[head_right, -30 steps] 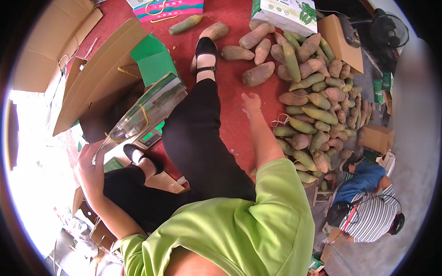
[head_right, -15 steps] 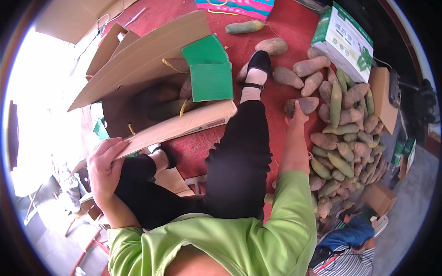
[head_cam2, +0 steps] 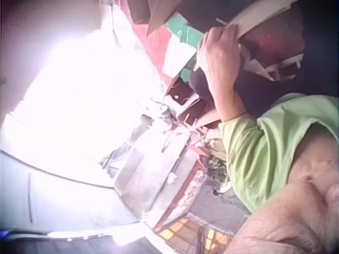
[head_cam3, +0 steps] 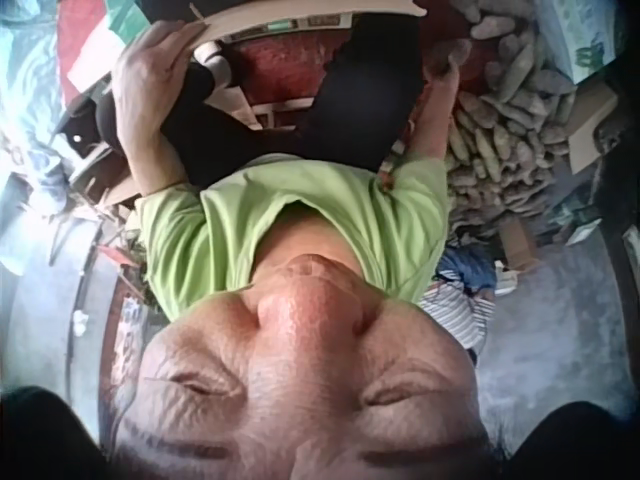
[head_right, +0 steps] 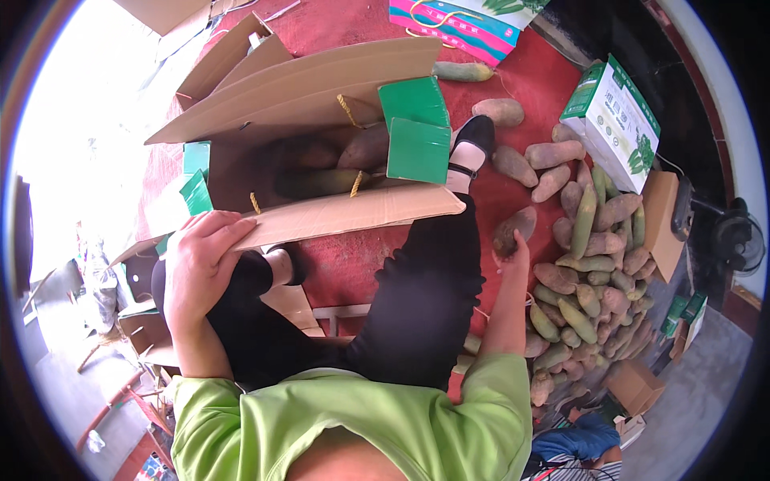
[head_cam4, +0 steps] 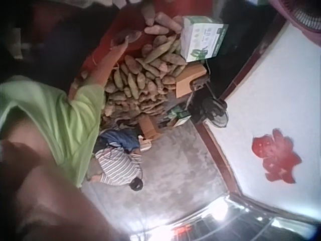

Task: The recorder is picking up radishes from a pile on the floor and putting them into cardboard boxes for packaging.

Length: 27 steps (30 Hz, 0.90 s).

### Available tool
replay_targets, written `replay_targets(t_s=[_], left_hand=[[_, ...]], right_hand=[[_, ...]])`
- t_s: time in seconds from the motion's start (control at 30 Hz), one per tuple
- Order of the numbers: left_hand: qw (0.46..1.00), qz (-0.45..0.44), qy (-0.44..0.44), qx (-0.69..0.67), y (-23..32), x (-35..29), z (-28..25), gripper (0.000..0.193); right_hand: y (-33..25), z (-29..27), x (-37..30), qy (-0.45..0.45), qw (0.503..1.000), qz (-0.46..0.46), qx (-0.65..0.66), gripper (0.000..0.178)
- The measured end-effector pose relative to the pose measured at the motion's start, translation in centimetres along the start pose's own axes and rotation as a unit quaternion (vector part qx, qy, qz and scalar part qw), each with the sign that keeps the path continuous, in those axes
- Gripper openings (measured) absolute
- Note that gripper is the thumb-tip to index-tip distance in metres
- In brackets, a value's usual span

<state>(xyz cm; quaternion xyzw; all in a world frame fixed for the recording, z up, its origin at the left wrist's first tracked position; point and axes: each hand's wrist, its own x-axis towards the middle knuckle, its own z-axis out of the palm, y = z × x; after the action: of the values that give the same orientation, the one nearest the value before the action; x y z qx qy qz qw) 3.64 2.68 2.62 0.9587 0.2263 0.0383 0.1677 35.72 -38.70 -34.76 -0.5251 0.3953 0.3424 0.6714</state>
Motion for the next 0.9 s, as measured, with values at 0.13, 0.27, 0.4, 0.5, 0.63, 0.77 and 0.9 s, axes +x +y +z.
replay_targets(t_s=[0.13,0.27,0.4,0.5,0.63,0.77,0.9], left_hand=[[1.000,-0.001,0.005,-0.006,-0.3,-0.6,0.0,0.022],[1.000,-0.001,0.000,-0.004,-0.3,-0.9,0.1,0.022],[1.000,0.000,0.012,-0.010,-0.4,-1.1,0.4,0.015],[1.000,-0.002,0.015,-0.007,-0.4,-1.3,0.4,0.014],[1.000,-0.001,0.010,-0.003,-0.6,-1.2,0.5,0.013],[0.999,0.012,0.029,-0.011,-0.9,-1.6,0.5,0.016],[0.999,0.031,0.023,-0.036,-0.5,-0.8,0.3,0.015]], right_hand=[[1.0,-0.8,-1.8,-0.069,0.996,0.056,0.028,0.057],[-0.3,2.2,-7.8,-0.140,0.985,-0.077,-0.070,0.056],[-4.5,8.9,-17.1,-0.211,0.921,-0.285,-0.164,0.069],[-7.7,13.6,-24.7,-0.230,0.859,-0.387,-0.246,0.079],[-10.9,19.5,-32.3,-0.315,0.744,-0.463,-0.365,0.087],[-11.0,27.0,-38.2,-0.384,0.640,-0.442,-0.498,0.082],[-8.9,32.7,-37.9,-0.448,0.533,-0.407,-0.591,0.073]])
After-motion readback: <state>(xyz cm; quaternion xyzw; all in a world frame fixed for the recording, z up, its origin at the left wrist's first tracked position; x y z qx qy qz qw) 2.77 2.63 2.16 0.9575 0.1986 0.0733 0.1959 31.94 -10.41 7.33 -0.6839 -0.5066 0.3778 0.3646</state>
